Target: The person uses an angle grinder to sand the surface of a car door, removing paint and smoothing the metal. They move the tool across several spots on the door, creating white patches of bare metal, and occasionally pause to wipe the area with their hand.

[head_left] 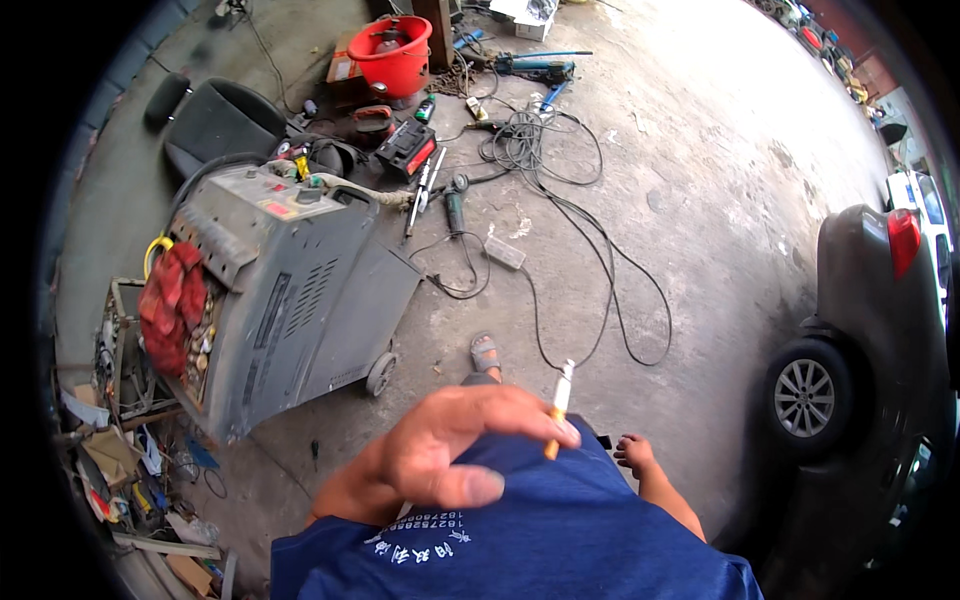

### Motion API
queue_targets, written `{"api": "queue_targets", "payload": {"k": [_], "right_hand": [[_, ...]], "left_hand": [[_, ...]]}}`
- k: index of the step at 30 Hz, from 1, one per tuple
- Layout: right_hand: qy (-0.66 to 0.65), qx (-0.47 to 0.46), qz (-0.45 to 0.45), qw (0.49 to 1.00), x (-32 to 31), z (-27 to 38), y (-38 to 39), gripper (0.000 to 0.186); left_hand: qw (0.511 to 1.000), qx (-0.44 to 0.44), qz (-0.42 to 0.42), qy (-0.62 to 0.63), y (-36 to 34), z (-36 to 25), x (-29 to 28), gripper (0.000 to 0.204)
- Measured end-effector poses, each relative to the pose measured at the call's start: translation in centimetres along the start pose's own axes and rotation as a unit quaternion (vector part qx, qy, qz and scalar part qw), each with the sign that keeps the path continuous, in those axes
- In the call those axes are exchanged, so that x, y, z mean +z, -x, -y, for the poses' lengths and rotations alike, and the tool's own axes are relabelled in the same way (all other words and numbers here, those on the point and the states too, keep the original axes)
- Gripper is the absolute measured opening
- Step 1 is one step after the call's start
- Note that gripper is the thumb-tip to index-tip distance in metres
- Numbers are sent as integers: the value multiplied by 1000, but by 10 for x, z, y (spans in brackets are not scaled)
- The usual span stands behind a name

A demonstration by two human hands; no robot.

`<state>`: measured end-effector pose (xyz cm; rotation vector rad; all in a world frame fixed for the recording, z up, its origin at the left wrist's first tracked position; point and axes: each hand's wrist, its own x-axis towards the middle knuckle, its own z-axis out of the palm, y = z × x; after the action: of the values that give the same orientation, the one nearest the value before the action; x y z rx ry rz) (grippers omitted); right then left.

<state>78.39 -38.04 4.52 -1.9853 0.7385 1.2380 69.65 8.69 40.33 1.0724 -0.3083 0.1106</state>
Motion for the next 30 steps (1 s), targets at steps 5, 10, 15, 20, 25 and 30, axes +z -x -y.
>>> {"api": "queue_targets", "payload": {"k": [5,10,15,20,25,30], "right_hand": [[-39,-45,-30,998,-9,83,-6,42],[17,-64,24,997,5,165,-19,49],[88,-13,75,993,-7,214,-76,44],[116,-14,70,991,-40,285,-133,43],[83,-75,77,991,-35,393,-134,46],[90,-93,104,986,22,425,-178,44]], "left_hand": [[972,34,163,166,-84,-20,-38,68],[927,184,166,283,-151,2,-45,69],[929,180,117,301,-232,32,-74,66],[919,170,39,355,-300,52,-97,65],[936,67,-19,346,-331,80,-156,57],[909,-143,-263,291,-259,213,-302,59]]}}
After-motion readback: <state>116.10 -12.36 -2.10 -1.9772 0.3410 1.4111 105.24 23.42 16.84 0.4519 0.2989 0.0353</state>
